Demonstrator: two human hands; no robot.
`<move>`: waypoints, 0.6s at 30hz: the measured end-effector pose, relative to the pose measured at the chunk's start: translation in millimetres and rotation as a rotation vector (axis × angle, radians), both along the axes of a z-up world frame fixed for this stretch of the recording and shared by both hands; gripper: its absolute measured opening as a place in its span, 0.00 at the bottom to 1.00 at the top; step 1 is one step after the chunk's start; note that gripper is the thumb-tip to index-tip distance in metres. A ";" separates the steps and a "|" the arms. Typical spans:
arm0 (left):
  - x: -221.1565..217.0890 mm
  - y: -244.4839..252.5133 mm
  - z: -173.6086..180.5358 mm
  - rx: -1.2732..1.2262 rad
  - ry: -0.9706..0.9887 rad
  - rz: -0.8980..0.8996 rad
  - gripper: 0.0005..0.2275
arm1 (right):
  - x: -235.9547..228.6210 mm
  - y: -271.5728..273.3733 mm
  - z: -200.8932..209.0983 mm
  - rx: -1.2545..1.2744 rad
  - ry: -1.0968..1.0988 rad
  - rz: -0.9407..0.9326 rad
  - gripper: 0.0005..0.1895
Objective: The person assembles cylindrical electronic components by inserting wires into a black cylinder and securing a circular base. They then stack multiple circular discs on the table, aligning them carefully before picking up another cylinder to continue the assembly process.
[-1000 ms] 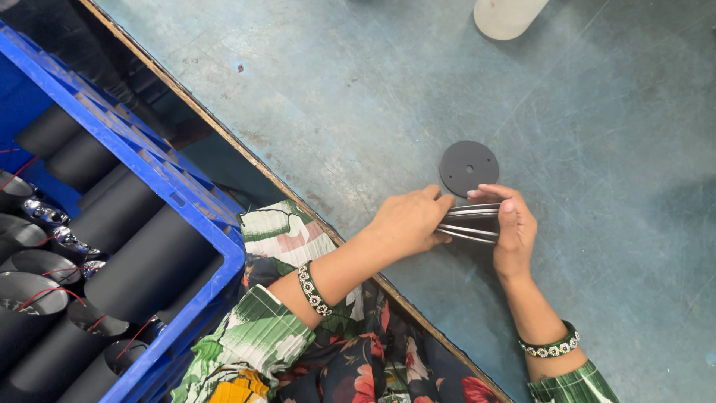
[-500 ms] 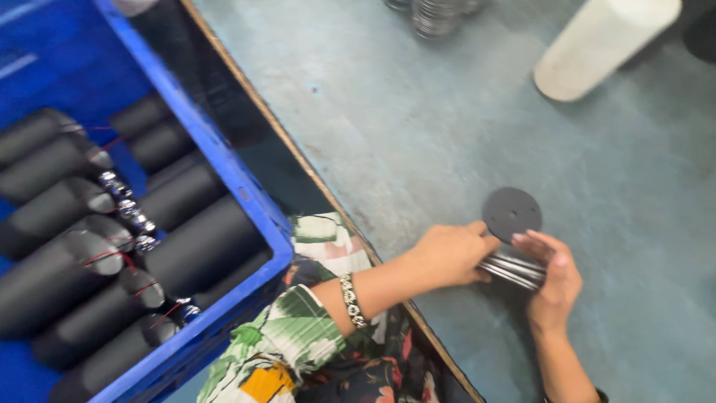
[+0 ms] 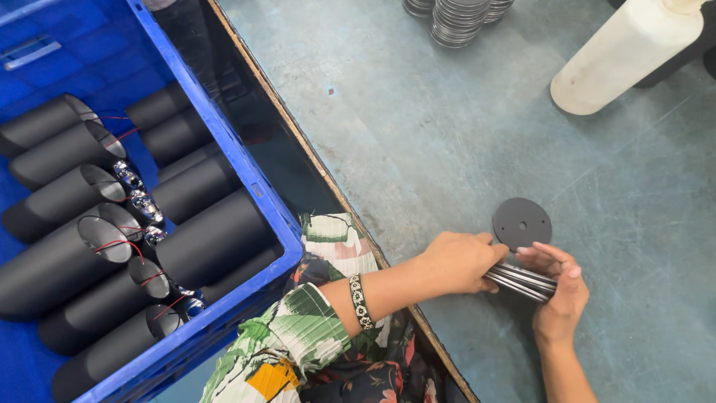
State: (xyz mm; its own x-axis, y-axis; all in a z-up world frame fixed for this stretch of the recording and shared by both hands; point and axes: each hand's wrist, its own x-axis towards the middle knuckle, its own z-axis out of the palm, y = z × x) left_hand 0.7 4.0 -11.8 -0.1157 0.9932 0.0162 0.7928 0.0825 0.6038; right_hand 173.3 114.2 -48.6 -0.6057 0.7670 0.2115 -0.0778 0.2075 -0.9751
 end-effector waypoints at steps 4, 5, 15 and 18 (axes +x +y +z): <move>-2.7 1.0 4.3 -0.010 -0.014 0.000 0.21 | 0.1 5.1 -3.5 -0.094 0.013 -0.050 0.40; -4.7 -0.6 5.7 0.014 -0.021 0.005 0.20 | -0.1 6.2 -3.7 -0.118 0.023 -0.066 0.40; -4.6 -2.0 18.4 0.014 -0.025 0.061 0.19 | -1.7 5.7 2.8 0.056 -0.047 -0.169 0.41; -5.1 -2.0 18.9 0.050 -0.048 0.096 0.20 | -4.5 2.7 6.5 0.092 -0.040 -0.179 0.39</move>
State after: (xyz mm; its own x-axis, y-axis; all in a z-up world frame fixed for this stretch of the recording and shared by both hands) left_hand -4.5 2.0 7.1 -0.2121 0.9756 0.0577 0.7527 0.1254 0.6463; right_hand 168.8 116.9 -42.1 -0.4707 0.8417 0.2646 0.0064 0.3031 -0.9529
